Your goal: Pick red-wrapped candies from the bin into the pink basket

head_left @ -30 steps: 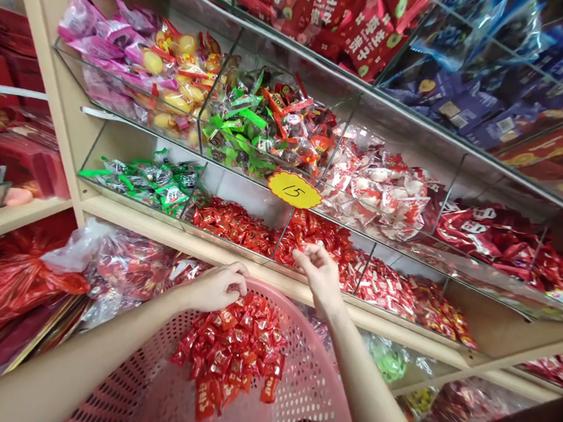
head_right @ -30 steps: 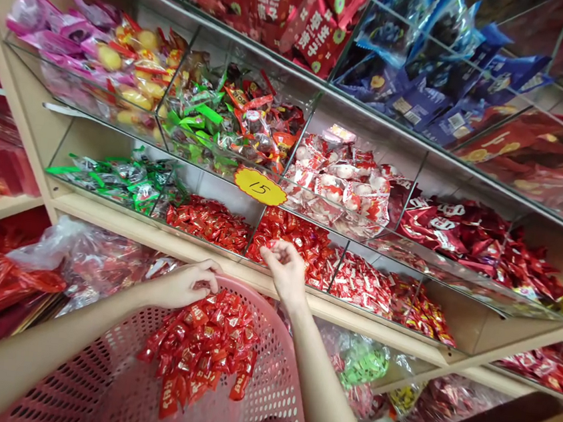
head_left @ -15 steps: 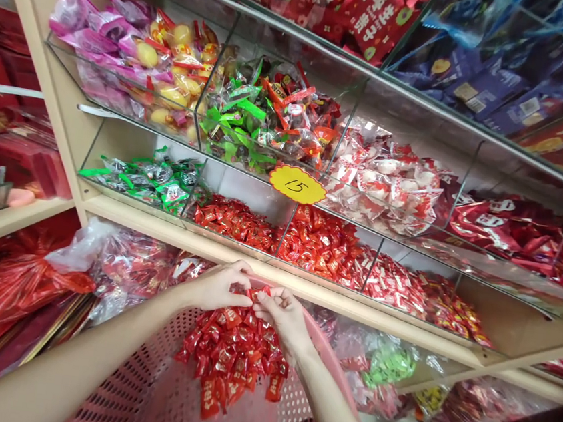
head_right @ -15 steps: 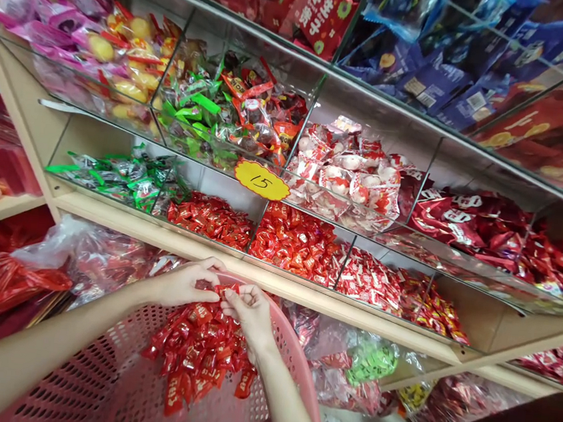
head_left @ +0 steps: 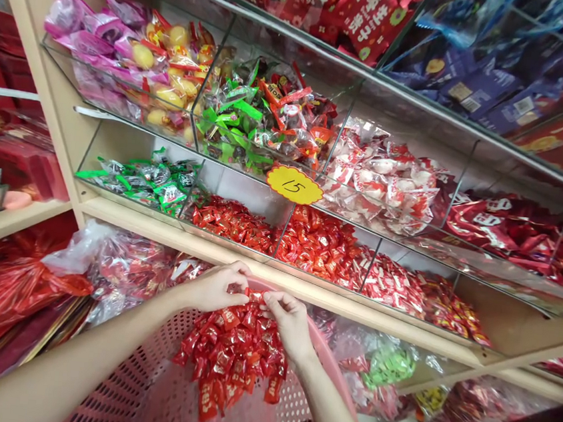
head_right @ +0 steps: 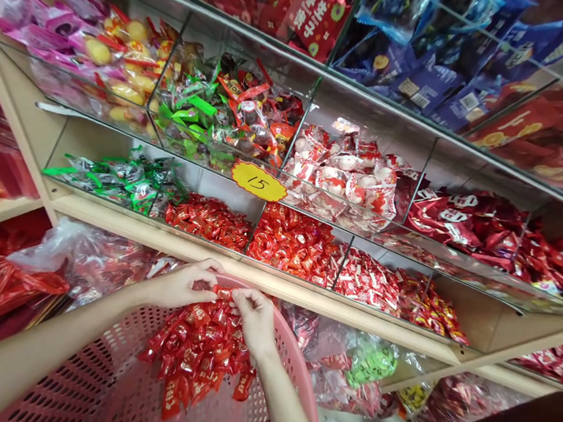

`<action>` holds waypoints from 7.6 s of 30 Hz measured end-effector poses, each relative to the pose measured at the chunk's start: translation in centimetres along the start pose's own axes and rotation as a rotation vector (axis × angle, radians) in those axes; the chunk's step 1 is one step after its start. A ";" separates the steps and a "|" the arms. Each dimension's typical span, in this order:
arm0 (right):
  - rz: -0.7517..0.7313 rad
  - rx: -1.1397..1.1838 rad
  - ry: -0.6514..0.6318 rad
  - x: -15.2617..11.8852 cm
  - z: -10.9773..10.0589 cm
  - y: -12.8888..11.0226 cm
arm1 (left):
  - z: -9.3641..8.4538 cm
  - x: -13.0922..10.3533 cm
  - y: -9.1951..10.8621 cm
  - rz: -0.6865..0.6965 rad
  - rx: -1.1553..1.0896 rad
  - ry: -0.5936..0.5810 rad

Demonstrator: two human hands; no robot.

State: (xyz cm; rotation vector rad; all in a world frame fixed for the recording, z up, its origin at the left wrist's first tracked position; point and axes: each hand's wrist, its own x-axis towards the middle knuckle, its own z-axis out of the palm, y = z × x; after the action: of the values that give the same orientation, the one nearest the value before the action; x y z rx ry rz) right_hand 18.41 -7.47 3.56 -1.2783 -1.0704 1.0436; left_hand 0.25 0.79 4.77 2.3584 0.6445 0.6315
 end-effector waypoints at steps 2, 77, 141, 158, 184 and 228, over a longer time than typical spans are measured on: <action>-0.015 -0.014 0.008 0.0 0.0 -0.1 | 0.0 0.0 -0.2 0.016 0.007 0.004; -0.684 -0.856 0.031 0.3 -1.3 -3.6 | 0.4 0.6 0.0 -0.069 -0.117 0.079; -0.653 -1.172 -0.213 -1.0 -1.2 -2.9 | -0.3 0.8 0.8 -0.051 -0.201 0.100; -0.181 -1.212 0.082 9.5 -6.7 -7.3 | -0.4 0.8 0.8 -0.006 -0.152 0.077; -0.012 -0.067 -0.146 0.3 0.8 -1.1 | 0.0 0.7 0.2 0.013 -0.217 0.106; 0.274 -0.492 -0.368 -3.6 -4.5 -0.2 | -0.1 0.8 0.4 -0.074 -0.211 0.097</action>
State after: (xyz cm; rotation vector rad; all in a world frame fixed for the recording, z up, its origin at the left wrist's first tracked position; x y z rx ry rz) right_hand 22.14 -11.94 3.65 -1.7015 -1.5281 1.3054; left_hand 0.93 1.05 5.29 2.1095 0.6702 0.7469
